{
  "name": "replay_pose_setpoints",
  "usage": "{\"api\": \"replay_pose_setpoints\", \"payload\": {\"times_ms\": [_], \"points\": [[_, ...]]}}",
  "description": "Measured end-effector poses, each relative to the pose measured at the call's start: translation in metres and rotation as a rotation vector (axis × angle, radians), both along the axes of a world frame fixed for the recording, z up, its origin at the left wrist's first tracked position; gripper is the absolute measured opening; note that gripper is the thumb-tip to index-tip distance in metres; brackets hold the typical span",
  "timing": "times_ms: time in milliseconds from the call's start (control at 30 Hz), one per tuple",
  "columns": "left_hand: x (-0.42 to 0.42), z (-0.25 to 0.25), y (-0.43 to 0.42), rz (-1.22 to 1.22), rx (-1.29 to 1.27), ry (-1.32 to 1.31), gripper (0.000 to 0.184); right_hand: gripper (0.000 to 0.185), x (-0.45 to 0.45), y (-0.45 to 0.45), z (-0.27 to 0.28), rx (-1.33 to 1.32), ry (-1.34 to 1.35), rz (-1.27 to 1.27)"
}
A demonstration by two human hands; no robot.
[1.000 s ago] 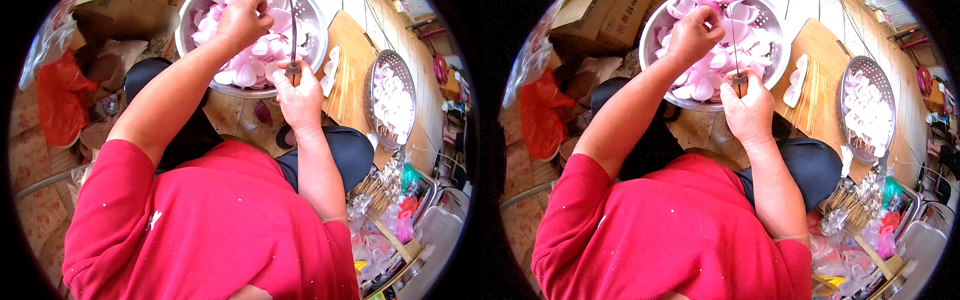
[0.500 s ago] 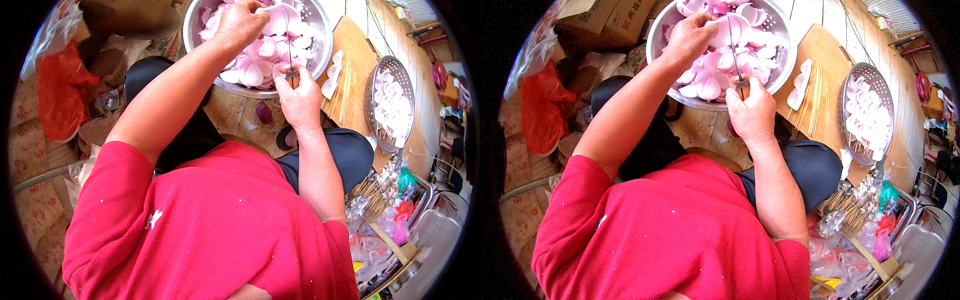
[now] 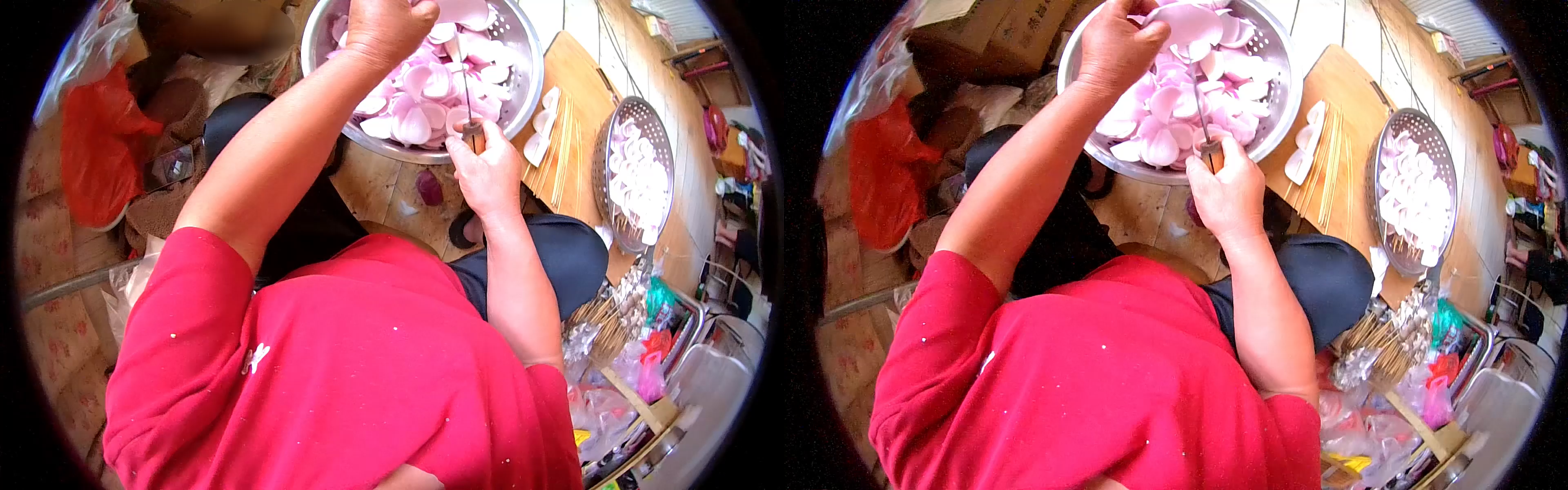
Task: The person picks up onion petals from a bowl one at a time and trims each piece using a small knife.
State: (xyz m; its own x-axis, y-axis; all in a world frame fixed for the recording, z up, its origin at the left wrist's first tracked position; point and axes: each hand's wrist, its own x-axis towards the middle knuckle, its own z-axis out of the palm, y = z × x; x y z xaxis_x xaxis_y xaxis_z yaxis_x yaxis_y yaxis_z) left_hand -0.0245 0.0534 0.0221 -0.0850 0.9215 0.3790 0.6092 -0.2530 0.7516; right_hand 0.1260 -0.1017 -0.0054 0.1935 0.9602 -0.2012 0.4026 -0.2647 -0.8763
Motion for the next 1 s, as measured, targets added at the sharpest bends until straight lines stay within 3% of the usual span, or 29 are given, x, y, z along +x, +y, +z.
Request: {"api": "replay_pose_setpoints", "payload": {"times_ms": [100, 167, 333, 567, 633, 1000], "points": [[-0.003, 0.0, -0.001, 0.016, -0.208, 0.032, 0.021, 0.026, 0.002, -0.001, -0.002, 0.047, 0.005, 0.001], [-0.004, -0.024, 0.003, -0.153, -0.59, -0.41, 0.027, 0.025, 0.004, 0.0, -0.005, 0.06, -0.005, 0.005], [-0.001, -0.011, -0.019, -0.309, -0.731, -0.533, 0.029, 0.024, 0.004, 0.003, -0.008, 0.145, -0.114, 0.009], [-0.004, -0.001, -0.028, -0.357, -0.655, -0.358, 0.033, 0.026, 0.004, 0.001, -0.005, 0.147, -0.132, 0.046], [-0.005, -0.004, -0.027, -0.359, -0.664, -0.357, 0.034, 0.028, 0.004, 0.0, -0.005, 0.048, -0.076, 0.024], [-0.004, -0.001, -0.036, -0.293, -0.655, -0.339, 0.031, 0.025, 0.003, 0.001, -0.004, 0.054, -0.079, 0.06]]}}
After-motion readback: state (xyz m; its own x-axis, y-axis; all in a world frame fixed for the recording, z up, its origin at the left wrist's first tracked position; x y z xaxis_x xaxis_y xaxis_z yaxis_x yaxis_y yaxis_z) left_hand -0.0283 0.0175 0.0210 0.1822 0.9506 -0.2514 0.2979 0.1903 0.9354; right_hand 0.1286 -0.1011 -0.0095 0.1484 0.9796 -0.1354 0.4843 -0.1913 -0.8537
